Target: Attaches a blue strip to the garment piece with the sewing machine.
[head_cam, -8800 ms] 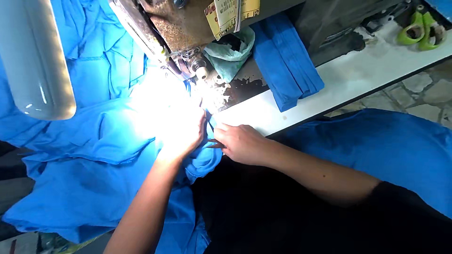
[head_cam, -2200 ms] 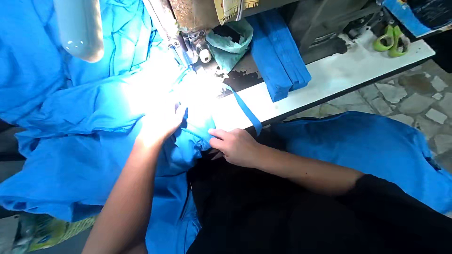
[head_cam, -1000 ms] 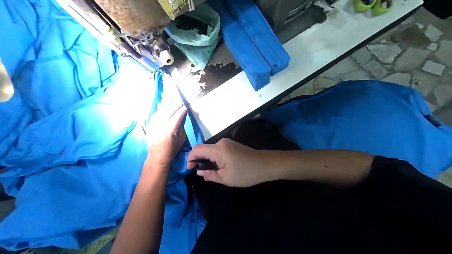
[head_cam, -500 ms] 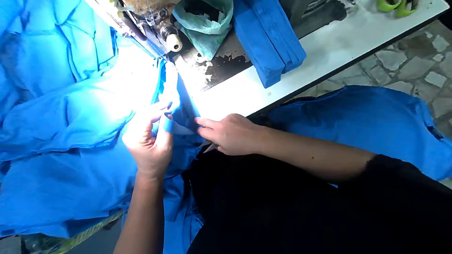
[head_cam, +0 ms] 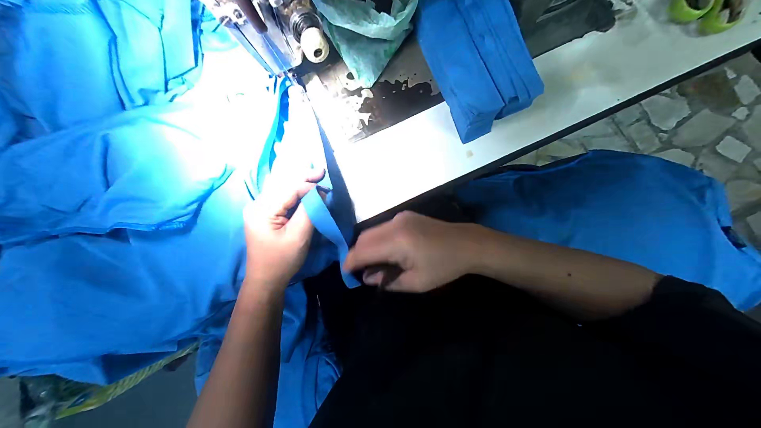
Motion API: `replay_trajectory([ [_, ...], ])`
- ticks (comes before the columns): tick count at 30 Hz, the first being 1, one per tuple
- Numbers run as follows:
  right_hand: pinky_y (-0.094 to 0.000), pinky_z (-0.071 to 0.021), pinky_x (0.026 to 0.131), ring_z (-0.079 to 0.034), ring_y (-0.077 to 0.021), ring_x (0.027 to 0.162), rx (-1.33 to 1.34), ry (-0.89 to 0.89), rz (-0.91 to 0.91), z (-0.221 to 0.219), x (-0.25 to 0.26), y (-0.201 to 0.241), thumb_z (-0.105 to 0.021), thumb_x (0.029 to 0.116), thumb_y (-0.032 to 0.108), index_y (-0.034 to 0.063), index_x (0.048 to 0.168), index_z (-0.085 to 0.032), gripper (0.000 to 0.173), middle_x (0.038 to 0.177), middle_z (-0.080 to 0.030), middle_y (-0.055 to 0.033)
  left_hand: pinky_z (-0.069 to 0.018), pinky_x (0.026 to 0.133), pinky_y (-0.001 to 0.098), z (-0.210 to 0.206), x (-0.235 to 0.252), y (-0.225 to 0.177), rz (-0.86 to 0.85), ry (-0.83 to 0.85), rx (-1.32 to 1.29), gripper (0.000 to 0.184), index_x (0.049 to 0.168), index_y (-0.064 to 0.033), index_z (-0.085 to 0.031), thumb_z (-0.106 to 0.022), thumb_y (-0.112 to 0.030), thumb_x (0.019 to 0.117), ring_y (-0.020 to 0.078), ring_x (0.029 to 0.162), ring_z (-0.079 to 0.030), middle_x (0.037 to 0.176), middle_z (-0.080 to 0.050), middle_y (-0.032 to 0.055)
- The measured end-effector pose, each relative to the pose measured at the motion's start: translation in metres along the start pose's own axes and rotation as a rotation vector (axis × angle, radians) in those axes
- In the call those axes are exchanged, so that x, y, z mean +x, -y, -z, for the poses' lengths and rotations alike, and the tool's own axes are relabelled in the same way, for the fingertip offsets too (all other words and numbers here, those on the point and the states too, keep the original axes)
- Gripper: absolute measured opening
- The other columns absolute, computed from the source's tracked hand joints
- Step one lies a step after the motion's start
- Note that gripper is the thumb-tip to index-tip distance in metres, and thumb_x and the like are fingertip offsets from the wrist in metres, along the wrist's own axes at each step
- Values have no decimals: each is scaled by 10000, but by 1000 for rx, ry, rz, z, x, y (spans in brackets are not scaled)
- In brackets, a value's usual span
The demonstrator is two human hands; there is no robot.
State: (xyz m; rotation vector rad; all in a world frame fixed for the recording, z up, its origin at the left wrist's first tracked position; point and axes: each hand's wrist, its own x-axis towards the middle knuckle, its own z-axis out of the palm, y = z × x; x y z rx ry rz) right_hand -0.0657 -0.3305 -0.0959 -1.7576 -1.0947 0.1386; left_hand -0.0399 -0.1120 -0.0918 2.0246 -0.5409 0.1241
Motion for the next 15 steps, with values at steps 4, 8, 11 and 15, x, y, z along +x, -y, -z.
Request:
replay_trajectory([
  [4,-407,-565,555,-709,-247,727,-402,-141,-165,5,10,-20,-786,771,72,19,1068,-746,304,1158,-708,-162,-546,875,164,10,2,-5,20,-20,-92,167,1040,-58,-709,-548,-62,993,-24,985,-654,1064,-697,-76],
  [8,-401,-498,466,-652,-241,592,-540,65,-258,-6,11,-15,-791,792,133,34,1006,-731,243,1327,-650,-181,-496,1013,300,1,3,-6,-58,31,191,230,917,38,-723,-547,-103,962,149,1153,-643,1164,-706,138],
  [11,-360,-452,426,-607,-209,518,-605,94,-273,-8,4,-8,-767,819,143,31,975,-712,200,1358,-638,-182,-501,988,524,-15,-4,-1,-22,124,405,231,929,40,-758,-547,-52,916,366,1183,-658,1260,-689,227],
  [15,-357,-460,431,-613,-214,515,-606,108,-298,-12,-3,-4,-768,825,156,18,1036,-720,257,1380,-621,-212,-506,1003,438,-21,-8,2,-23,88,371,262,977,26,-767,-520,-28,910,310,1194,-657,1293,-680,203],
])
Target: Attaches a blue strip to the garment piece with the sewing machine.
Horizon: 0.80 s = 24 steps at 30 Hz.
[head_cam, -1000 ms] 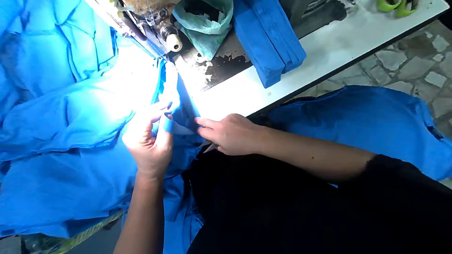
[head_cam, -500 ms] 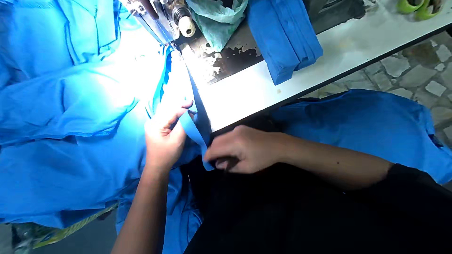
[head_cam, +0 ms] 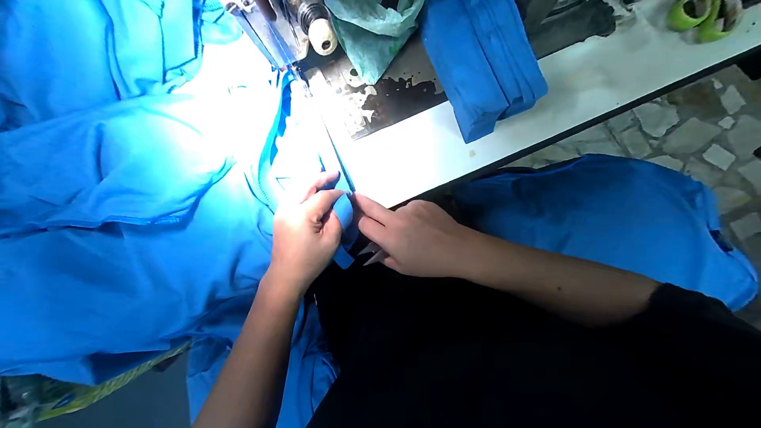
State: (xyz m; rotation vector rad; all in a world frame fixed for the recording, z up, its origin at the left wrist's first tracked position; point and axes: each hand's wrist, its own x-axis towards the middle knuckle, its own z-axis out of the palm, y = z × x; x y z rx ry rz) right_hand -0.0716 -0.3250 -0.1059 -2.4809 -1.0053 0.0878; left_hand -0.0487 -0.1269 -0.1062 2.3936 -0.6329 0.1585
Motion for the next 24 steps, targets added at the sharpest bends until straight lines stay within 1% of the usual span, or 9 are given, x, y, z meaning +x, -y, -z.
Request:
replay_trajectory([
  [2,-354,-463,433,-608,-212,511,16,-2,5,-2,-1,1,-771,820,151,16,1063,-719,283,1376,-620,-216,-486,1029,489,-3,-1,1,15,16,6,267,977,36,-765,-516,-21,900,351,1236,-634,1302,-677,208],
  [4,-352,-464,434,-607,-211,510,19,-10,13,-3,-1,0,-766,824,155,19,1071,-715,286,1373,-619,-219,-471,1032,510,-3,-1,2,22,29,16,283,987,35,-768,-507,-8,888,363,1244,-621,1310,-673,202],
  [6,-349,-463,431,-609,-211,510,18,-10,21,-3,-1,0,-766,828,160,27,1052,-715,266,1357,-624,-223,-486,1013,495,-3,-1,1,22,29,23,286,985,27,-771,-506,-2,882,348,1227,-635,1308,-676,198],
  [11,-346,-457,433,-603,-207,508,15,0,25,-3,-2,-1,-766,827,162,29,1053,-716,267,1354,-621,-226,-465,1044,501,-3,-1,0,11,26,13,289,1005,36,-770,-508,8,886,367,1259,-613,1313,-668,213],
  [13,-347,-458,436,-603,-207,510,23,8,18,-2,-2,-1,-769,826,151,29,1067,-719,276,1367,-616,-226,-470,1034,493,-5,-1,1,8,21,14,277,994,31,-771,-515,0,894,357,1242,-622,1304,-672,211],
  [16,-343,-454,429,-596,-199,501,29,-9,23,-4,-3,-2,-764,827,149,32,1069,-723,272,1365,-620,-219,-464,1009,510,-6,-1,2,6,26,26,283,995,29,-772,-513,-5,886,359,1198,-634,1305,-671,210],
  [19,-342,-446,424,-592,-200,501,34,-63,48,-10,-6,-5,-763,812,152,24,1076,-731,295,1351,-631,-215,-445,1018,532,-7,-1,3,6,34,31,291,1002,22,-774,-511,-7,881,371,1205,-625,1313,-666,210],
  [22,-340,-440,418,-587,-200,494,49,-106,66,-14,-8,-7,-757,808,151,42,1039,-731,257,1326,-646,-213,-447,1016,544,-8,-2,4,-19,41,48,289,1020,12,-776,-522,-18,887,384,1215,-613,1321,-660,207],
  [24,-341,-440,417,-590,-201,495,48,-129,72,-16,-9,-6,-749,809,151,39,1027,-734,246,1304,-660,-214,-424,1054,569,-9,-4,8,-59,50,67,310,1038,3,-774,-516,-35,870,413,1273,-582,1330,-657,208],
])
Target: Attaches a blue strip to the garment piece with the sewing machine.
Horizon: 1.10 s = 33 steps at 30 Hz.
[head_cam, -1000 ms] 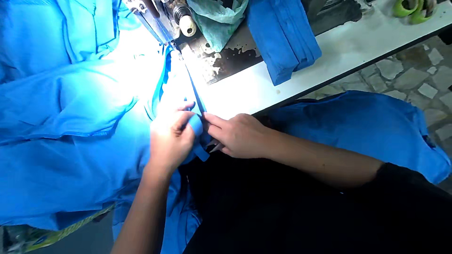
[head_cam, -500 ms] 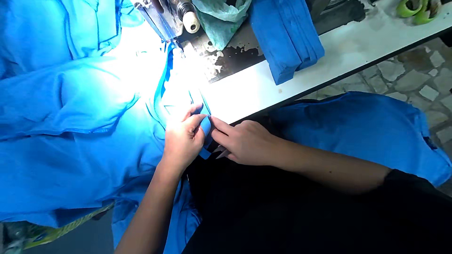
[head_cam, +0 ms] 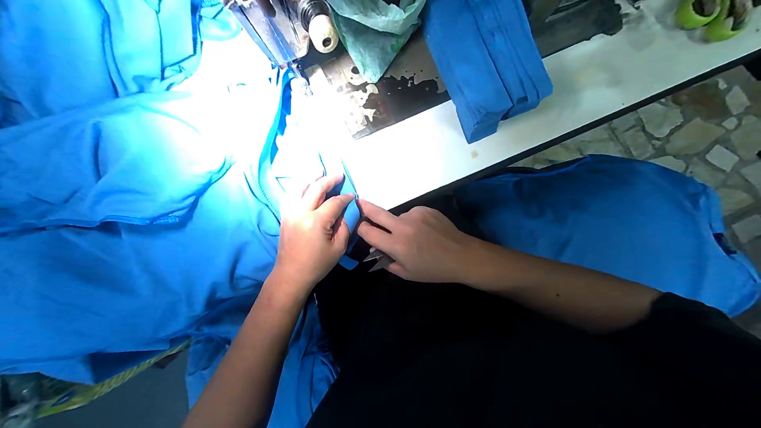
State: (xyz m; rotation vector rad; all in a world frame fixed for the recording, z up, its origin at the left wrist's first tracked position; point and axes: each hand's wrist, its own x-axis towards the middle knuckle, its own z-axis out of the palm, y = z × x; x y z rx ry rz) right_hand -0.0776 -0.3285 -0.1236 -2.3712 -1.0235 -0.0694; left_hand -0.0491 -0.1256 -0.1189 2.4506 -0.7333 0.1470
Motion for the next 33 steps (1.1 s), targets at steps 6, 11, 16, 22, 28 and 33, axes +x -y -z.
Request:
replay_trajectory([
  [6,-338,-429,421,-591,-202,513,-51,56,13,4,0,5,-695,861,173,40,1027,-730,216,1236,-683,-195,-435,1035,600,-2,-4,12,-106,-12,35,341,1066,-32,-776,-497,-128,895,450,1277,-579,1314,-668,214],
  [11,-343,-444,422,-590,-201,503,-50,101,-11,10,2,8,-711,835,159,58,1035,-734,224,1264,-674,-190,-423,1051,598,-3,-4,14,-119,-20,29,356,1052,-38,-772,-479,-176,905,450,1303,-559,1312,-671,203],
  [16,-341,-438,415,-584,-198,494,-57,114,-12,12,5,8,-727,822,160,62,1070,-738,267,1267,-679,-184,-426,1049,600,-4,-4,18,-126,-29,39,376,1060,-40,-775,-466,-192,907,439,1303,-563,1332,-665,191],
  [22,-344,-447,415,-603,-199,518,-53,131,-7,15,12,4,-724,839,171,58,1077,-743,264,1257,-682,-176,-417,1063,596,-3,1,21,-133,-34,40,388,1059,-19,-770,-464,-199,902,447,1306,-558,1337,-658,202],
  [28,-355,-470,420,-625,-196,538,-39,103,7,16,28,-7,-745,816,156,48,1083,-737,289,1223,-692,-156,-408,1080,603,2,16,30,-110,-40,61,424,1117,-8,-756,-438,-206,920,462,1314,-558,1355,-653,209],
  [33,-396,-509,455,-659,-223,603,-54,114,-7,18,45,-19,-756,804,138,54,1137,-728,344,1166,-693,-139,-416,1032,631,7,32,39,-59,1,82,457,1188,-26,-744,-422,-213,923,441,1327,-553,1410,-621,195],
])
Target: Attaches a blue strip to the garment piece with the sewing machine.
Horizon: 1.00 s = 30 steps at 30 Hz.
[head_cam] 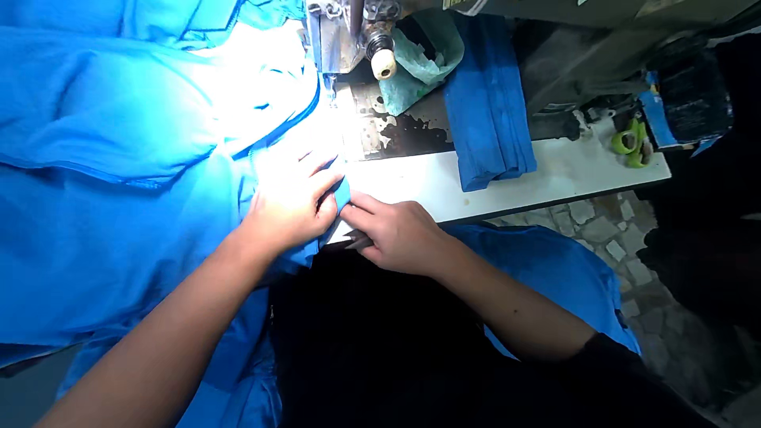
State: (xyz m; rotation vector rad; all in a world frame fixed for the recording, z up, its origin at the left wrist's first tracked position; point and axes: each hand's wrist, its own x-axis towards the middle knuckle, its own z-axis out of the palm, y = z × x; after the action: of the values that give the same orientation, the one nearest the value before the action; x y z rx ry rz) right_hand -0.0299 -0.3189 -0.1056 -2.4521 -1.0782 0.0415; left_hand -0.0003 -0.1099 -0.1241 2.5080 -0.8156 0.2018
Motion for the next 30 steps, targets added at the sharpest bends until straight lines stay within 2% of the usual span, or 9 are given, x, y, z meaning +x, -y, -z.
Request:
replay_trajectory([
  [5,-416,-533,504,-682,-230,691,-16,-14,-16,4,15,-13,-746,824,129,70,1098,-741,280,1064,-694,-102,-421,1067,570,-39,13,40,-48,-131,17,486,1292,-140,-710,-391,-300,962,340,1336,-560,1436,-611,131],
  [9,-470,-546,574,-713,-292,782,-18,-6,-17,8,27,-23,-702,864,117,37,1120,-738,271,1084,-708,-144,-440,986,639,-2,29,21,0,-17,-53,403,1203,2,-729,-473,-198,964,444,1270,-591,1377,-621,243],
  [14,-537,-561,695,-727,-336,895,2,37,-102,15,40,-28,-633,932,123,35,1214,-724,310,1138,-720,-168,-423,971,650,-5,43,31,-67,-116,57,396,1172,-28,-741,-461,-218,966,430,1210,-621,1332,-651,221],
  [16,-565,-556,765,-722,-352,950,88,-22,-150,15,41,-28,-641,916,89,3,1178,-733,291,1101,-730,-186,-436,974,639,-5,45,33,-78,-137,89,394,1178,-44,-744,-467,-240,976,427,1198,-627,1303,-665,217],
  [19,-538,-559,695,-713,-346,851,173,-279,-167,4,35,-24,-704,825,20,-62,1081,-686,270,990,-708,-211,-441,988,633,-3,47,33,-72,-135,88,399,1213,-48,-735,-469,-188,950,439,1207,-621,1300,-664,226],
  [23,-466,-551,559,-687,-308,707,92,-380,-120,-9,30,-12,-764,755,31,-43,1099,-708,356,943,-669,-189,-368,1098,615,10,48,22,158,-39,-95,353,1211,-21,-736,-459,-45,992,424,1299,-560,1334,-651,220],
  [26,-527,-556,660,-708,-355,808,84,-206,-232,1,45,-6,-724,866,74,6,1200,-709,342,961,-700,-195,-453,1041,545,16,45,26,245,-199,-221,297,1129,76,-715,-463,-5,994,377,1179,-650,1200,-699,253],
  [28,-570,-532,798,-700,-375,957,84,38,-329,15,59,-3,-626,1003,173,59,1239,-700,272,1030,-719,-187,-473,1032,388,16,41,32,253,-280,-341,306,1111,90,-698,-456,-14,955,227,1124,-652,1159,-708,201],
  [30,-580,-524,856,-690,-378,1012,96,113,-325,25,64,-6,-596,1026,181,70,1197,-717,237,1053,-722,-183,-475,1015,432,21,36,30,246,-281,-322,299,1104,86,-699,-455,-20,969,265,1115,-657,1167,-708,210],
])
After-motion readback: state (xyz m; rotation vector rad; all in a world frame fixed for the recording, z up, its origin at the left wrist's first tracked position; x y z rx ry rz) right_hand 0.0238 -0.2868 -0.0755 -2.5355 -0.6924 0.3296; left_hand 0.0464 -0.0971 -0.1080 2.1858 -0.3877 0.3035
